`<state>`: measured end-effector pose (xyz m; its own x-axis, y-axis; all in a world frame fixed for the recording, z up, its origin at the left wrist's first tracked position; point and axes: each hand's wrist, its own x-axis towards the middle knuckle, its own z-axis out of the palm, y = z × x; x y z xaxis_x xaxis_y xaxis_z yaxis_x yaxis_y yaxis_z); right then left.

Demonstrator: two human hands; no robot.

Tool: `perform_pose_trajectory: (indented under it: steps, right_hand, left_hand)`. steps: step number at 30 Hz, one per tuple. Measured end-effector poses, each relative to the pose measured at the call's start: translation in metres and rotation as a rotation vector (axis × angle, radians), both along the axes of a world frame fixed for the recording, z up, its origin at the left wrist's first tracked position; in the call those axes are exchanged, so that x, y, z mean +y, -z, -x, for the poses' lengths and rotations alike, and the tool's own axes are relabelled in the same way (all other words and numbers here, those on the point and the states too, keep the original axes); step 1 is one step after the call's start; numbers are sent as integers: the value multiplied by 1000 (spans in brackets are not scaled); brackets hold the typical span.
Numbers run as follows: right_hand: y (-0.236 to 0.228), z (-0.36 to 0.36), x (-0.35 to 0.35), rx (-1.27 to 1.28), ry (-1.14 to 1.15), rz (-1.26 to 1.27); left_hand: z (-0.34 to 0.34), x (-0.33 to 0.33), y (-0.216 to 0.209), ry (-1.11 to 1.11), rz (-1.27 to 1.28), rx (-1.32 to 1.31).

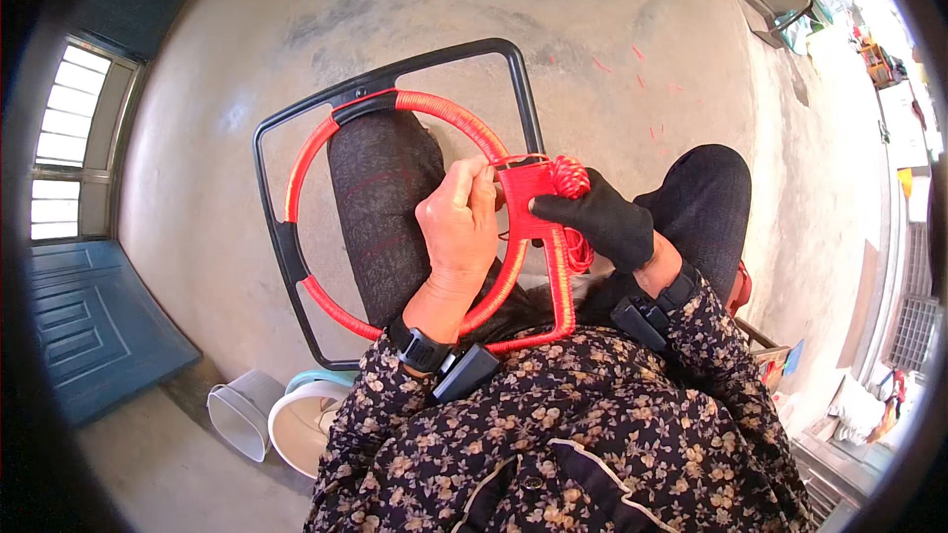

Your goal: The person is weaving a stool using a red plastic rope.

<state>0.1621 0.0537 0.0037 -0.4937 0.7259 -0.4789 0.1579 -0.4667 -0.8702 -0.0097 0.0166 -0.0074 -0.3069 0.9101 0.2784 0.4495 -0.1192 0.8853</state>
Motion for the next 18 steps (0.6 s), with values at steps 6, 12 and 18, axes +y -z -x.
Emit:
perform_pose_trajectory:
  steps: [6,12,18]
  right_hand:
    - [7,-26,16,-84,-51,-56]
    - [22,-156,39,-53,456,-373]
    - [-22,-169,69,-81,1252,-25]
  left_hand:
    - [-3,2,11,83,117,-312]
    - [-2,-2,3,87,280,-784]
    - [-2,-2,2,83,304,-876]
